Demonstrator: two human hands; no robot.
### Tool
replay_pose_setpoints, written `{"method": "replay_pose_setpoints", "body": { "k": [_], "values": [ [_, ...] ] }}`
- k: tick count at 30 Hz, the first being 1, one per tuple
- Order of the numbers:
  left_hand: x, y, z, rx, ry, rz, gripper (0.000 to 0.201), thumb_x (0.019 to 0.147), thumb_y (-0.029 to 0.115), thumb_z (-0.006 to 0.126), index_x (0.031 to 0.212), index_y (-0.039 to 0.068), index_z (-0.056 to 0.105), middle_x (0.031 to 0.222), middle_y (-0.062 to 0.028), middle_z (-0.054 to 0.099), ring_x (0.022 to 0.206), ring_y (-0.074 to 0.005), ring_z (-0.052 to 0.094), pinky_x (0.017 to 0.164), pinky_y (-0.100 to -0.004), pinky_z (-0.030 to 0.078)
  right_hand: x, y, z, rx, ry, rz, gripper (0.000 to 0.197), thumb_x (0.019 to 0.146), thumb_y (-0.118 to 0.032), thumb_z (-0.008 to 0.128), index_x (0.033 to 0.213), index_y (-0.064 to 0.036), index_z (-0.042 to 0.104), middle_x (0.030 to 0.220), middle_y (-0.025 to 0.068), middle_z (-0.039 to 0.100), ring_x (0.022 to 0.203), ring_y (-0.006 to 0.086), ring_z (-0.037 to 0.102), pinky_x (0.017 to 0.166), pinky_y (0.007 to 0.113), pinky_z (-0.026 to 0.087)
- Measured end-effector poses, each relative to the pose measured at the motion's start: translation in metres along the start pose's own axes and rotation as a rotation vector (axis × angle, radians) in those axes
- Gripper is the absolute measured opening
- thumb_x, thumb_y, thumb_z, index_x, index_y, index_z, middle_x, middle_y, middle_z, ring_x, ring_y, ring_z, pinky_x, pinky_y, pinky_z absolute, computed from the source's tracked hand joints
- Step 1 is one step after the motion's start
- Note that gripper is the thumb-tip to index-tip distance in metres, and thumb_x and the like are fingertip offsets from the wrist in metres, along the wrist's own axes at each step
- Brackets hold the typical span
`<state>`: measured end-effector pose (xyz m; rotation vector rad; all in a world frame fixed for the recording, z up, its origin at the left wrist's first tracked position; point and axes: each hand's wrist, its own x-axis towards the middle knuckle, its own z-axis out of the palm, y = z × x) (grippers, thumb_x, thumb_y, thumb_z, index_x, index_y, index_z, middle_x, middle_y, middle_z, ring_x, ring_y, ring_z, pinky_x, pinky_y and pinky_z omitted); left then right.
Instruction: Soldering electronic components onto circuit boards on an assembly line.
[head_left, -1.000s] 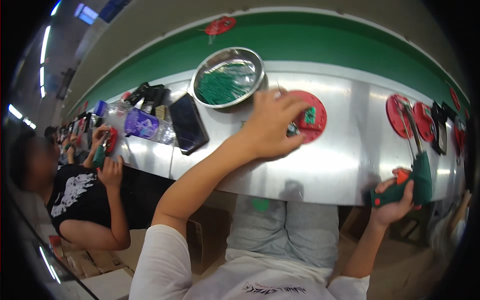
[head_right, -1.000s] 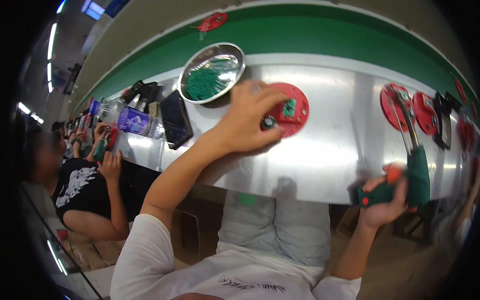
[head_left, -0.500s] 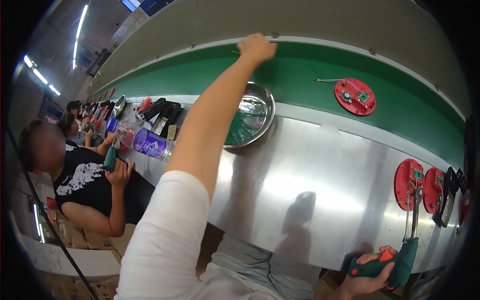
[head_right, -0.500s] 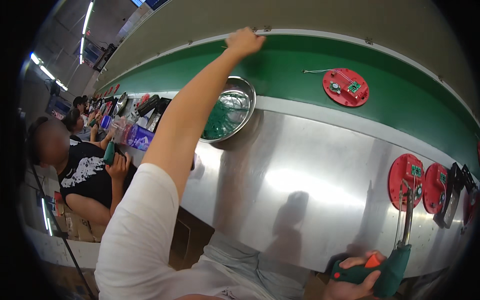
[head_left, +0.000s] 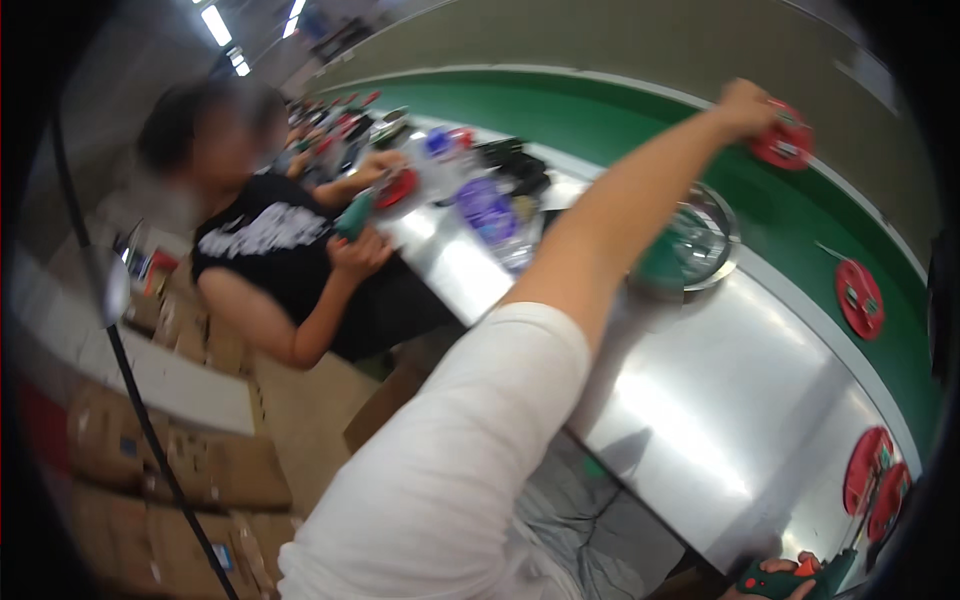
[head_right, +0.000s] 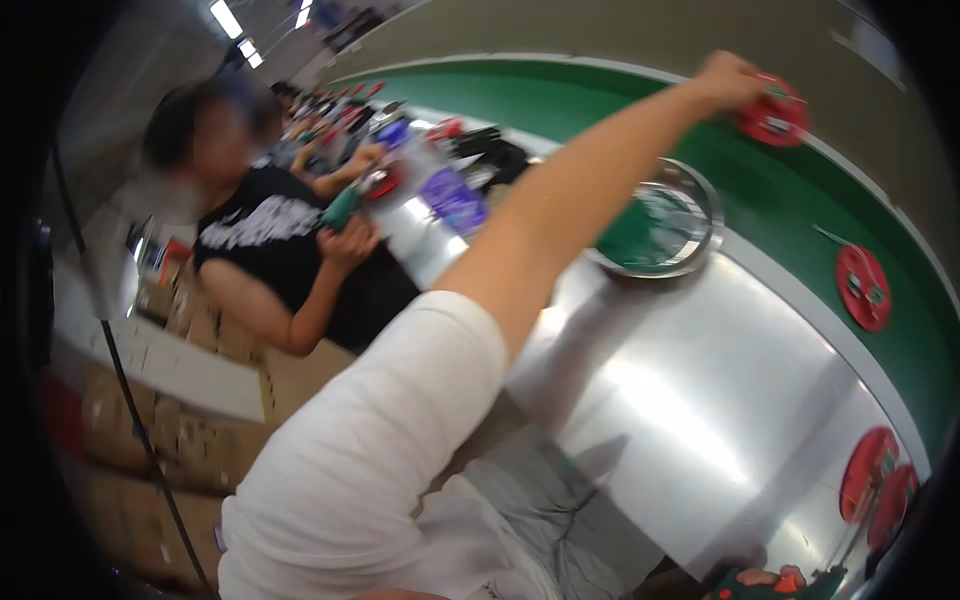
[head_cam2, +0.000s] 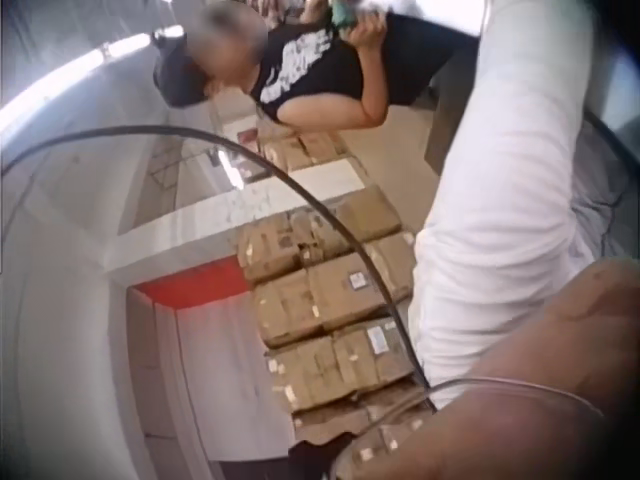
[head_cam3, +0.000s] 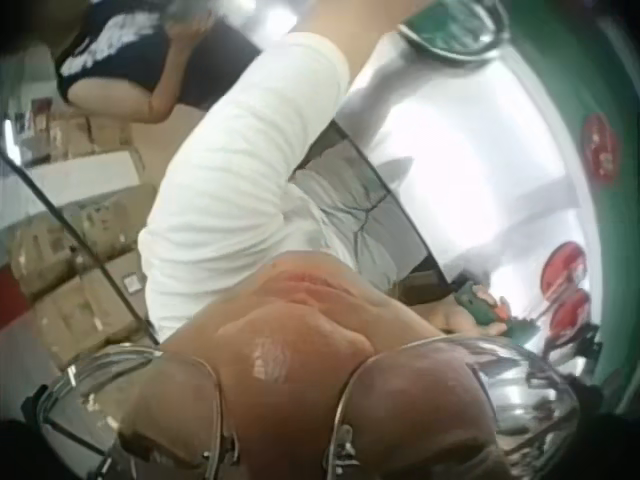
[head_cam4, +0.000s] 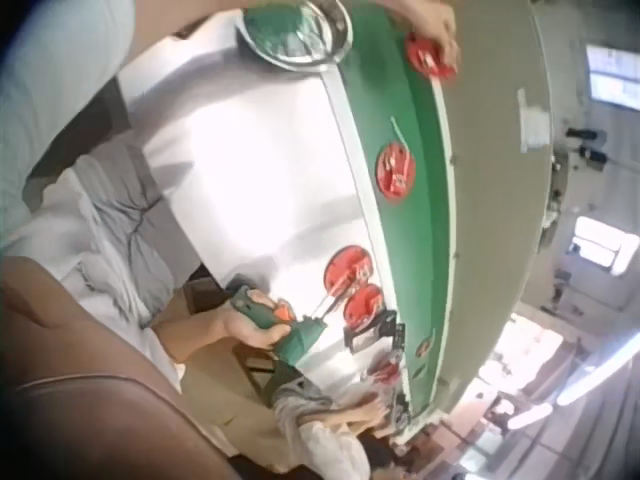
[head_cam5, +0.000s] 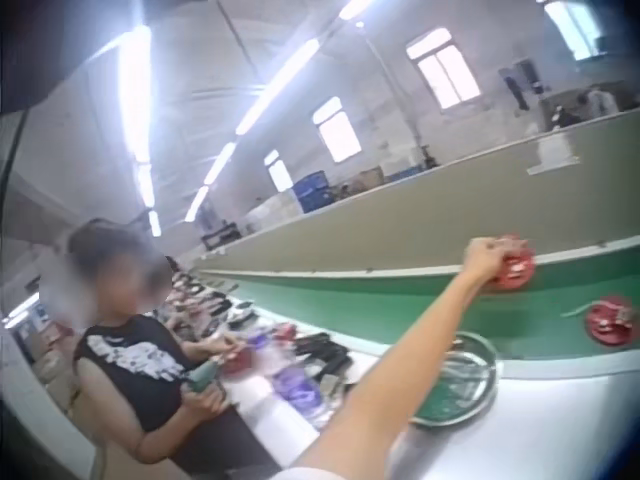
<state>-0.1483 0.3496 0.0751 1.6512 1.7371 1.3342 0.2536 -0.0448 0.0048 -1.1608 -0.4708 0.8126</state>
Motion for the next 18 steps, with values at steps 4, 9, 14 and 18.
{"method": "replay_pose_setpoints", "body": {
  "k": [4, 9, 14, 18],
  "values": [
    [-0.076, 0.068, 0.014, -0.408, -0.071, 0.085, 0.017, 0.075, 0.015, 0.082, 0.08, 0.0, 0.076, 0.071, -0.0096, 0.07, 0.066, -0.0133, 0.064, 0.062, -0.031, 0.055, 0.021, 0.015, -0.011, 0.106, -0.135, -0.25, 0.035, 0.088, -0.035, 0.063, 0.083, -0.0007, 0.061, 0.068, 0.0071, 0.055, 0.045, 0.0144, 0.049, 0.039, 0.027, 0.041],
    [-0.192, 0.068, 0.019, 0.059, -0.469, 0.533, 0.026, 0.075, 0.029, 0.078, 0.086, 0.005, 0.078, 0.082, -0.0156, 0.074, 0.074, -0.0264, 0.072, 0.071, -0.036, 0.056, 0.032, 0.015, -0.03, -0.155, -0.112, -0.238, 0.058, 0.093, -0.05, 0.053, 0.109, 0.0053, 0.059, 0.089, 0.0217, 0.062, 0.058, 0.0239, 0.057, 0.051, 0.033, 0.047],
    [-0.267, 0.036, -0.006, 0.085, -0.739, 0.342, 0.026, 0.077, 0.025, 0.074, 0.087, 0.001, 0.074, 0.087, -0.0191, 0.073, 0.075, -0.0307, 0.069, 0.072, -0.0394, 0.055, 0.021, 0.011, -0.015, -0.017, -0.047, 0.044, 0.039, 0.099, -0.043, 0.049, 0.096, -0.0072, 0.063, 0.057, 0.0001, 0.047, 0.05, 0.0125, 0.044, 0.048, 0.027, 0.036],
    [-0.28, 0.025, -0.004, 0.058, -0.616, 0.43, 0.017, 0.081, 0.018, 0.072, 0.086, 0.002, 0.076, 0.118, -0.0169, 0.069, 0.103, -0.032, 0.068, 0.09, -0.0367, 0.053, 0.009, 0.005, -0.004, 0.004, -0.093, -0.064, 0.04, 0.1, -0.041, 0.047, 0.094, -0.003, 0.059, 0.057, 0.0038, 0.049, 0.049, 0.0148, 0.049, 0.049, 0.029, 0.041]
  ]
}}
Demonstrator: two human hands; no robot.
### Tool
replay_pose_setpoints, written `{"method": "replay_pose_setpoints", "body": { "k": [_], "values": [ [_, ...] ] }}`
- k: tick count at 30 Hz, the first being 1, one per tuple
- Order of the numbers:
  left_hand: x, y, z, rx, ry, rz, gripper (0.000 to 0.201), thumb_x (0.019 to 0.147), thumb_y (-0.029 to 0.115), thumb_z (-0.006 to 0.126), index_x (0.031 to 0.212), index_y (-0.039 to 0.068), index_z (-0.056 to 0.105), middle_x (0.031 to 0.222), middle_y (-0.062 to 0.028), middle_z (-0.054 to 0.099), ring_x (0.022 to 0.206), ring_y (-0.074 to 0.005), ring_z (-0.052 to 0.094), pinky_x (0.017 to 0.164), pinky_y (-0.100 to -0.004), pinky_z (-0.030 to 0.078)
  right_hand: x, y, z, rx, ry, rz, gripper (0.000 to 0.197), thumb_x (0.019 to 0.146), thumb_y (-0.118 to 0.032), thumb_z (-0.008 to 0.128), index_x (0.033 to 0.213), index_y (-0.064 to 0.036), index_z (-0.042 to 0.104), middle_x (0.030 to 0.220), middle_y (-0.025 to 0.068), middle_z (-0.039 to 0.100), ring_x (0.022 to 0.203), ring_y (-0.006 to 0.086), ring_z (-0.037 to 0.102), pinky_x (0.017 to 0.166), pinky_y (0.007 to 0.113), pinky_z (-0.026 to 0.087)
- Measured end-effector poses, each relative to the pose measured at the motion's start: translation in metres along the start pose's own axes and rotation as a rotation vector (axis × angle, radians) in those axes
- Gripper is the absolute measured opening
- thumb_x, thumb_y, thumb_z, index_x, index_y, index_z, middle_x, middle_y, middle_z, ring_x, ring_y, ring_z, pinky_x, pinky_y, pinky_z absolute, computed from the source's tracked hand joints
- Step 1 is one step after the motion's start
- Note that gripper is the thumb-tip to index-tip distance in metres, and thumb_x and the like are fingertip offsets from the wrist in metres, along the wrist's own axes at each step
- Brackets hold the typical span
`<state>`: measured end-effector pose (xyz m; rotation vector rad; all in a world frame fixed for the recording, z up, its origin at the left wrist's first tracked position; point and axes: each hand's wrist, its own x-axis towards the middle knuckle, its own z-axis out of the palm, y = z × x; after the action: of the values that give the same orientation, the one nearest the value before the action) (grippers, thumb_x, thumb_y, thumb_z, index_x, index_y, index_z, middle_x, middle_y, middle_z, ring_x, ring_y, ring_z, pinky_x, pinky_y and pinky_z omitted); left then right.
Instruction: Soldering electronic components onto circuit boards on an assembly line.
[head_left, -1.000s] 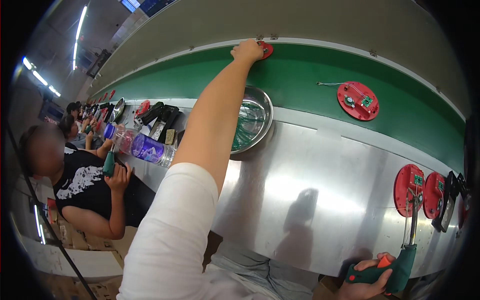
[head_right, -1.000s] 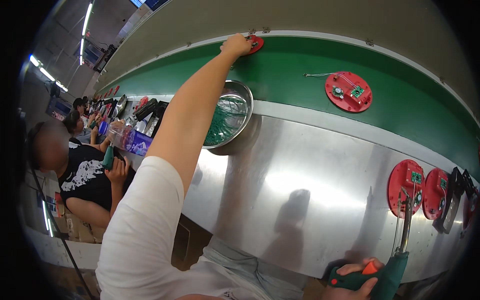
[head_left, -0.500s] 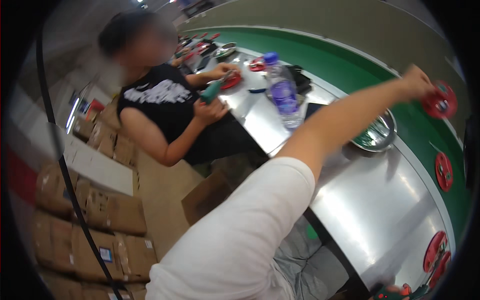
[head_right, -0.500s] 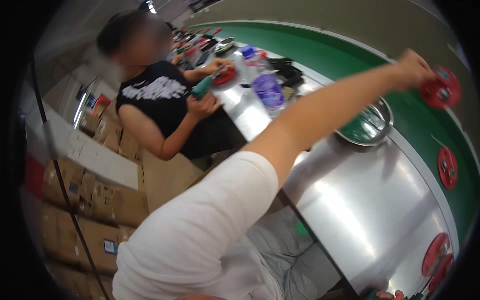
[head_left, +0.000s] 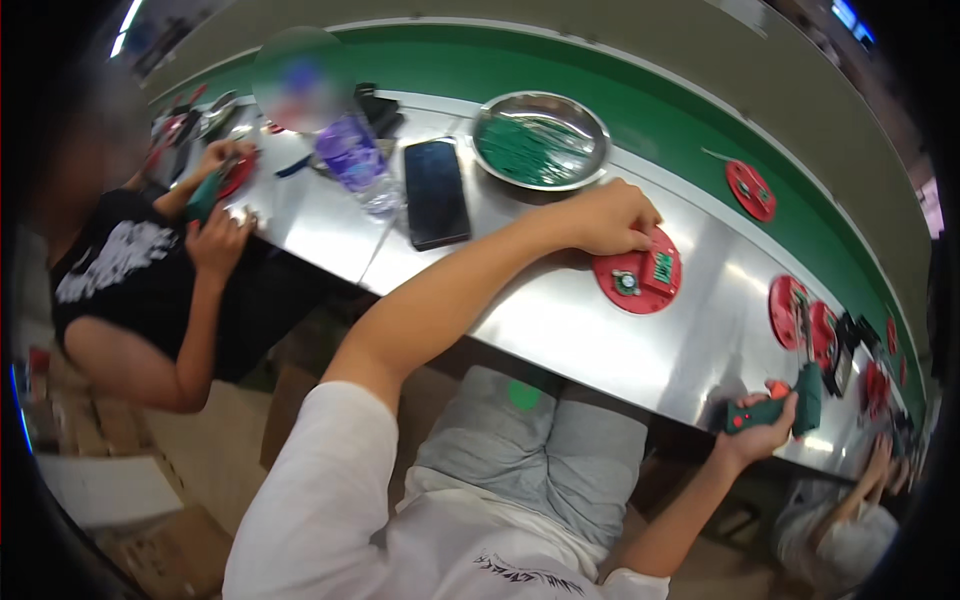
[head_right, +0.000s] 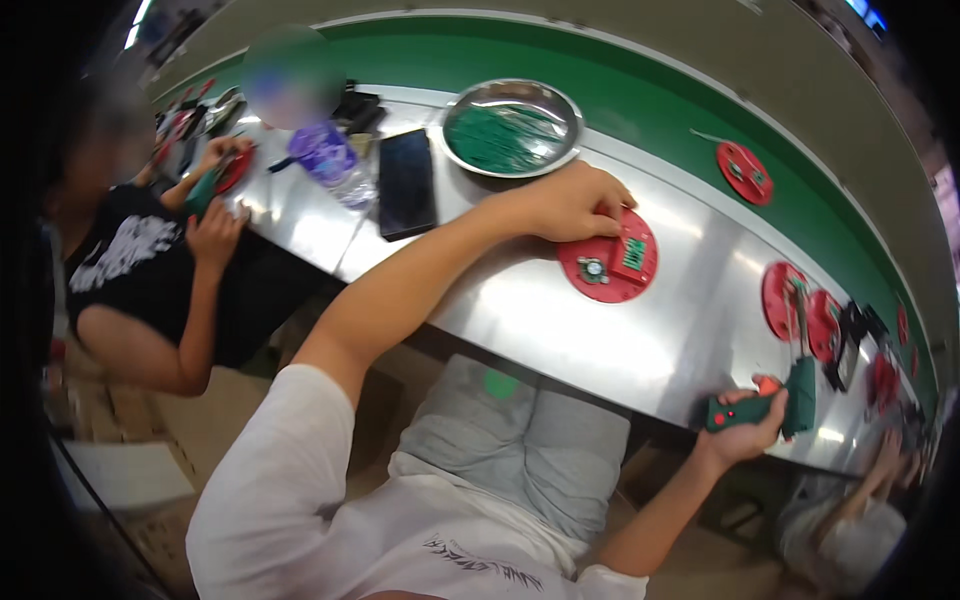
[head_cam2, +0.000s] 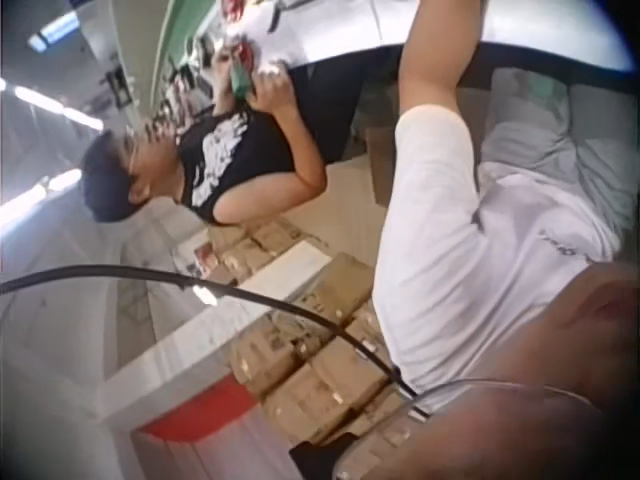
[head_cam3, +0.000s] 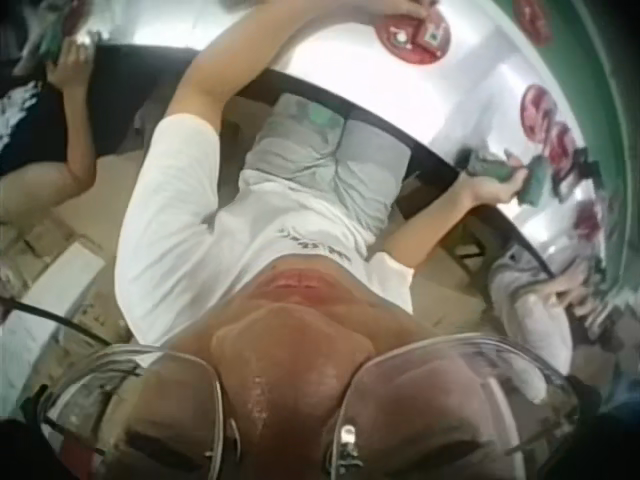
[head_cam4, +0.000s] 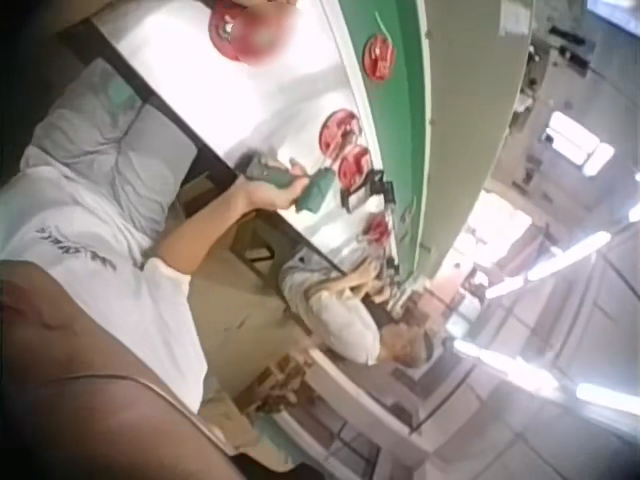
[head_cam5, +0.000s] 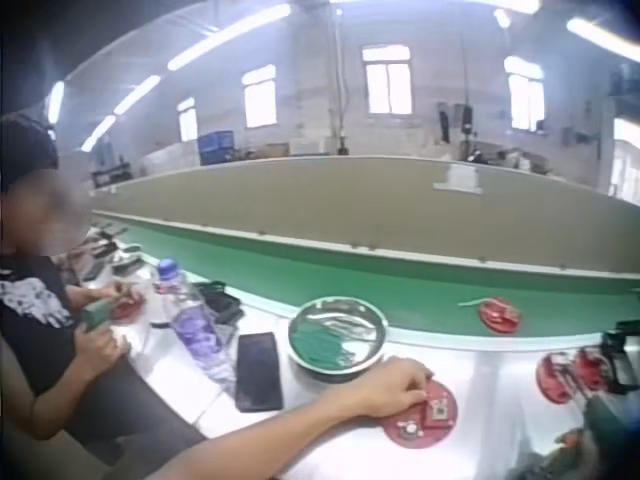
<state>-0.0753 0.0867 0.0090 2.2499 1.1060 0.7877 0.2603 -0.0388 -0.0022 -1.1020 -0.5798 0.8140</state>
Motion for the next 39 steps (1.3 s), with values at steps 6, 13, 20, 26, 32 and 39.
{"method": "replay_pose_setpoints", "body": {
  "k": [6, 13, 20, 26, 32, 39],
  "values": [
    [-0.006, 0.008, -0.005, -0.225, 0.126, -0.004, 0.021, 0.085, 0.019, 0.072, 0.096, 0.002, 0.074, 0.113, -0.0157, 0.072, 0.106, -0.025, 0.068, 0.094, -0.0341, 0.052, -0.004, -0.01, -0.001, -0.039, 0.004, -0.051, 0.035, 0.101, -0.033, 0.047, 0.097, -0.0002, 0.058, 0.085, 0.0091, 0.057, 0.051, 0.0159, 0.051, 0.048, 0.03, 0.041],
    [-0.006, -0.047, -0.063, 0.38, 0.637, 0.049, 0.027, 0.081, 0.012, 0.068, 0.108, 0.009, 0.073, 0.09, -0.0121, 0.069, 0.091, -0.0301, 0.066, 0.083, -0.0405, 0.052, -0.004, -0.01, 0.006, -0.056, -0.017, -0.077, 0.035, 0.1, -0.033, 0.048, 0.095, 0.0002, 0.057, 0.078, 0.0099, 0.057, 0.051, 0.0163, 0.051, 0.048, 0.03, 0.041],
    [-0.009, -0.068, -0.057, 0.711, 0.287, -0.33, 0.015, 0.082, 0.017, 0.064, 0.09, 0.007, 0.072, 0.103, -0.0158, 0.066, 0.098, -0.0373, 0.06, 0.089, -0.0477, 0.049, -0.009, -0.007, 0.002, -0.034, -0.034, -0.082, 0.033, 0.099, -0.031, 0.052, 0.095, 0.0014, 0.058, 0.08, 0.0108, 0.06, 0.048, 0.0172, 0.053, 0.044, 0.031, 0.043],
    [-0.012, -0.074, -0.06, 0.724, 0.308, -0.304, 0.024, 0.093, 0.025, 0.056, 0.1, 0.005, 0.067, 0.106, -0.0184, 0.063, 0.101, -0.0389, 0.058, 0.089, -0.0533, 0.046, -0.007, -0.007, 0.003, -0.044, -0.04, -0.05, 0.029, 0.098, -0.027, 0.054, 0.096, 0.0021, 0.058, 0.083, 0.0116, 0.061, 0.048, 0.0168, 0.054, 0.045, 0.031, 0.045],
    [-0.009, -0.069, -0.067, 0.403, 0.456, -0.106, 0.015, 0.092, 0.016, 0.061, 0.104, 0.005, 0.063, 0.091, -0.0172, 0.068, 0.09, -0.036, 0.066, 0.08, -0.0424, 0.051, -0.007, -0.013, 0.002, -0.045, -0.05, -0.065, 0.029, 0.098, -0.026, 0.055, 0.097, 0.0028, 0.058, 0.085, 0.0123, 0.062, 0.049, 0.0175, 0.055, 0.046, 0.032, 0.046],
    [-0.008, -0.004, -0.078, 0.335, 0.8, -0.032, 0.011, 0.096, 0.009, 0.053, 0.104, 0.002, 0.058, 0.083, -0.0206, 0.068, 0.077, -0.0389, 0.067, 0.068, -0.0408, 0.052, -0.002, -0.006, -0.001, -0.118, -0.044, -0.077, 0.03, 0.098, -0.026, 0.054, 0.095, 0.0037, 0.059, 0.082, 0.0134, 0.063, 0.05, 0.018, 0.056, 0.047, 0.032, 0.046]
  ]
}}
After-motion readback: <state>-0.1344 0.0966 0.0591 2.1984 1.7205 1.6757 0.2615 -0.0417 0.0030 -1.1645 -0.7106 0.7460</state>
